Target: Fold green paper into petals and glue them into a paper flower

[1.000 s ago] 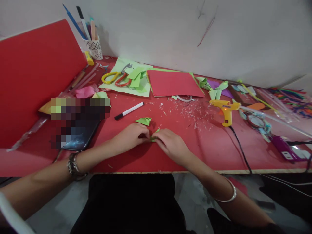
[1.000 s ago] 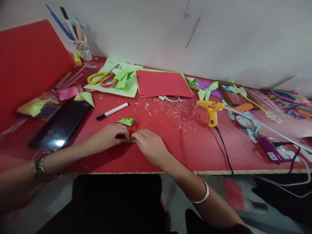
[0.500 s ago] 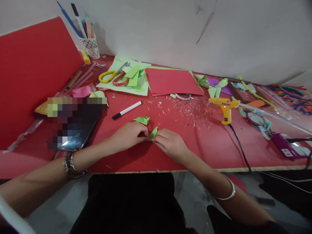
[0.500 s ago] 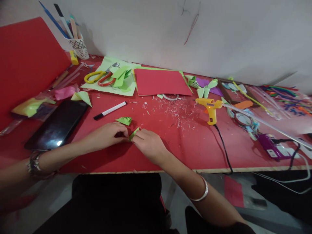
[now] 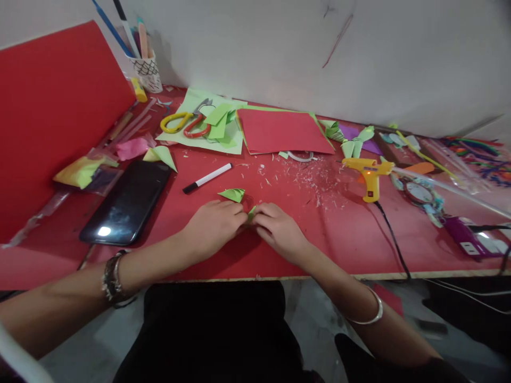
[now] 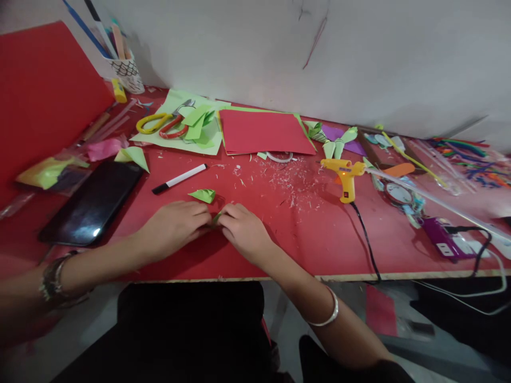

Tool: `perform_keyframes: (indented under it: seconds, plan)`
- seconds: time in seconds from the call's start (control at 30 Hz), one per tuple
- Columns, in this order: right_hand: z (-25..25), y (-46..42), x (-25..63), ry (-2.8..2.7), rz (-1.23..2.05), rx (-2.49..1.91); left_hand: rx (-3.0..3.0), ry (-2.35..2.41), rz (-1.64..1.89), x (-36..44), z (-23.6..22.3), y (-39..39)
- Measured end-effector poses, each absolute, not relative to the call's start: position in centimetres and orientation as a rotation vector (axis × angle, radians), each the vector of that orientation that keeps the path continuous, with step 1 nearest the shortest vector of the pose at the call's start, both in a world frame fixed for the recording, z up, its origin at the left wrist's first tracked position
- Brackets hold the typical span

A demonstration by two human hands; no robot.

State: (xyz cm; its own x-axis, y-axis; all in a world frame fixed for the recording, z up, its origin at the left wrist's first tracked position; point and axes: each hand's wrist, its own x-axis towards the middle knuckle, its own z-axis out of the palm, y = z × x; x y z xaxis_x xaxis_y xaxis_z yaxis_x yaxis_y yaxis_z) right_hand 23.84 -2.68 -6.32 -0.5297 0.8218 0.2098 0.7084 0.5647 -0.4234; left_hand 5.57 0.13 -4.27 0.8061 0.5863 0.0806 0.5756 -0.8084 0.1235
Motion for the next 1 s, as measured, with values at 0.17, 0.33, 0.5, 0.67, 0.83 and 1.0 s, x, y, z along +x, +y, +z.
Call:
perform_keyframes:
  seconds: [0.17,0.33,0.5,0.67,0.83,1.0]
  plan:
    - [-6.0,-2.5,23.7,-2.421,0.445,-1.246,3.044,0.823,0.226,5.1,-5.1,-0.6]
    - [-6.1,-2.6,23.6,-2.476,0.399,-1.275,2.851,0.949,0.097,5.5,-4.6,-0.5]
    - [-5.9,-2.3,23.9,-2.537,0.526,-1.214,2.554,0.968,0.092,6.1,-4.2,0.7]
    - [-5.3,-1.2,24.4,-2.554,0.64,-1.136,2.448,0.863,0.123,6.1,-3.6,1.5]
    - [-5.0,-1.0,23.9,-2.767,0.389,-1.2,2.449,0.871,0.169,5.9,-4.1,1.6]
    - [-5.4,-1.6,23.5,-2.779,0.211,-1.245,2.558,0.901,0.159,5.8,-4.6,1.3]
